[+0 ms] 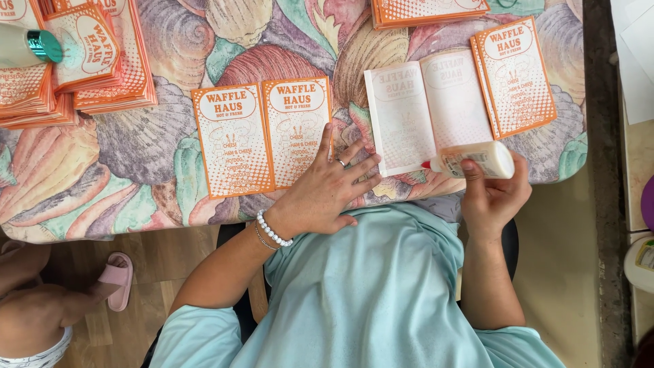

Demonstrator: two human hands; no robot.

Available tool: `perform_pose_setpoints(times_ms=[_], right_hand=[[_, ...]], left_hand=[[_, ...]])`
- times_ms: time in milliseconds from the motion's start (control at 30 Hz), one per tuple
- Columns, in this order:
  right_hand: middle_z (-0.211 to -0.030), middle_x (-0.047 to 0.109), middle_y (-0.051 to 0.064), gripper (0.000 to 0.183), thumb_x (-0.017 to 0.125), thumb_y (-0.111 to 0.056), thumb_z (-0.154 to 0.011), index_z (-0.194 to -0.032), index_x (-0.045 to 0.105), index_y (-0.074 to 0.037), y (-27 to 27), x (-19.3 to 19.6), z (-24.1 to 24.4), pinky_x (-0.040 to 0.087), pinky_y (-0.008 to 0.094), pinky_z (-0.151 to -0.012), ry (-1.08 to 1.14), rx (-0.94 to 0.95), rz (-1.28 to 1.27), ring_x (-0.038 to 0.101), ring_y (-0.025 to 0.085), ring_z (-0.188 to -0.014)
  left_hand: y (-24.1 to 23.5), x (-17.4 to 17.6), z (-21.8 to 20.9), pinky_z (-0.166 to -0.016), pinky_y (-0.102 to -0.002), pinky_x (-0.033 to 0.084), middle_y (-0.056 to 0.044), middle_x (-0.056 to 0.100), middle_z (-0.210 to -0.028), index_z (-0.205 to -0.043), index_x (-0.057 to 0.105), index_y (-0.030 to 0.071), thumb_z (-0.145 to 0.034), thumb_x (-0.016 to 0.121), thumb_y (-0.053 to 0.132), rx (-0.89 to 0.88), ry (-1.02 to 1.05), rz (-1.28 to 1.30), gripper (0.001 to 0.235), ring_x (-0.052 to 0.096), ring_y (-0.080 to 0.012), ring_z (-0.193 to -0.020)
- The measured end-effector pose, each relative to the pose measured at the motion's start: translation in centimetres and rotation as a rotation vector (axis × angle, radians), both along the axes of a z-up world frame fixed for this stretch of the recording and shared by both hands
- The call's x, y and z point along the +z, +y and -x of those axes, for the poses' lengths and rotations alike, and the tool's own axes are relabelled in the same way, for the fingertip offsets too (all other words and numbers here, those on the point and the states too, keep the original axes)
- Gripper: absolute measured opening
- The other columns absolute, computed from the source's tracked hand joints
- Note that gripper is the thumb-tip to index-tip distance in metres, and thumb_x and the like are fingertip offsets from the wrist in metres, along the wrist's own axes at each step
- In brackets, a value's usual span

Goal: Applying glue to paper bag templates and folding them to assemble the bags.

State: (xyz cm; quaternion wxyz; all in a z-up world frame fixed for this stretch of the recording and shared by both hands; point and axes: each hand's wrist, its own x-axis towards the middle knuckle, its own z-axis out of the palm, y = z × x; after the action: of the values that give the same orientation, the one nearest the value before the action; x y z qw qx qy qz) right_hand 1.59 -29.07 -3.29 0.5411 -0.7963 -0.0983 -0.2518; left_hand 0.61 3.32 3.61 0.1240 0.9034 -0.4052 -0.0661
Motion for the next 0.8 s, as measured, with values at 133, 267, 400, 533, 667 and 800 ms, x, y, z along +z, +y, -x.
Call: perform_pose_setpoints(times_ms=[133,267,400,533,667,800], right_hand=[[-0.089,0.067,0.014,0.039,0.083,-0.017,-0.101,-0.117,0.058,0.008,0.5,2.0,0.1,0.049,0.033,-0.067,0.074,-0.16,0.117,0.058,0.019,-0.081],[-0.095,0.066,0.014,0.035,0.083,-0.017,-0.102,-0.115,0.058,0.005,-0.1,2.7,-0.4,0.053,0.036,-0.075,0.052,-0.185,0.065,0.06,0.022,-0.089],[-0.098,0.063,0.014,0.035,0.082,-0.015,-0.103,-0.117,0.056,0.004,-1.6,2.1,-0.7,0.055,0.037,-0.073,0.037,-0.18,0.02,0.062,0.024,-0.09],[-0.093,0.056,0.01,0.039,0.083,-0.022,-0.103,-0.114,0.055,0.002,-2.4,2.4,-1.0,0.054,0.035,-0.071,0.035,-0.203,-0.012,0.057,0.02,-0.085],[-0.097,0.06,0.013,0.037,0.083,-0.019,-0.106,-0.116,0.053,0.001,-3.8,2.1,-1.6,0.058,0.039,-0.072,0.007,-0.224,-0.008,0.062,0.024,-0.088],[-0.098,0.063,0.013,0.029,0.081,-0.003,-0.107,-0.119,0.054,0.001,-4.7,2.4,-2.2,0.058,0.038,-0.07,-0.017,-0.252,-0.033,0.063,0.023,-0.088]], left_hand=[[0.1,-1.2,0.1,-0.114,-0.084,0.014,-0.01,0.05,-0.153,-0.14,0.059,0.018,-0.064,0.079,0.064,-0.01,-0.144,0.032,0.091,0.035,-0.042,-0.148],[0.0,-1.4,0.0,-0.115,-0.083,0.012,-0.009,0.051,-0.153,-0.141,0.059,0.019,-0.065,0.078,0.063,-0.009,-0.138,0.033,0.09,0.037,-0.0412,-0.146],[0.0,-1.4,0.1,-0.115,-0.082,0.011,-0.01,0.051,-0.152,-0.141,0.059,0.02,-0.066,0.077,0.063,-0.004,-0.134,0.028,0.089,0.037,-0.0409,-0.146],[0.0,-1.1,0.0,-0.115,-0.082,0.012,-0.009,0.052,-0.152,-0.14,0.059,0.019,-0.067,0.076,0.064,-0.002,-0.129,0.024,0.087,0.039,-0.04,-0.145],[0.0,-1.3,0.0,-0.115,-0.082,0.011,-0.01,0.051,-0.152,-0.14,0.06,0.02,-0.066,0.077,0.062,-0.004,-0.128,0.035,0.087,0.035,-0.0399,-0.148],[0.1,-0.8,0.1,-0.116,-0.079,0.019,-0.015,0.049,-0.129,-0.135,0.063,0.018,-0.06,0.086,0.059,0.038,-0.168,0.114,0.088,0.047,-0.0372,-0.124]])
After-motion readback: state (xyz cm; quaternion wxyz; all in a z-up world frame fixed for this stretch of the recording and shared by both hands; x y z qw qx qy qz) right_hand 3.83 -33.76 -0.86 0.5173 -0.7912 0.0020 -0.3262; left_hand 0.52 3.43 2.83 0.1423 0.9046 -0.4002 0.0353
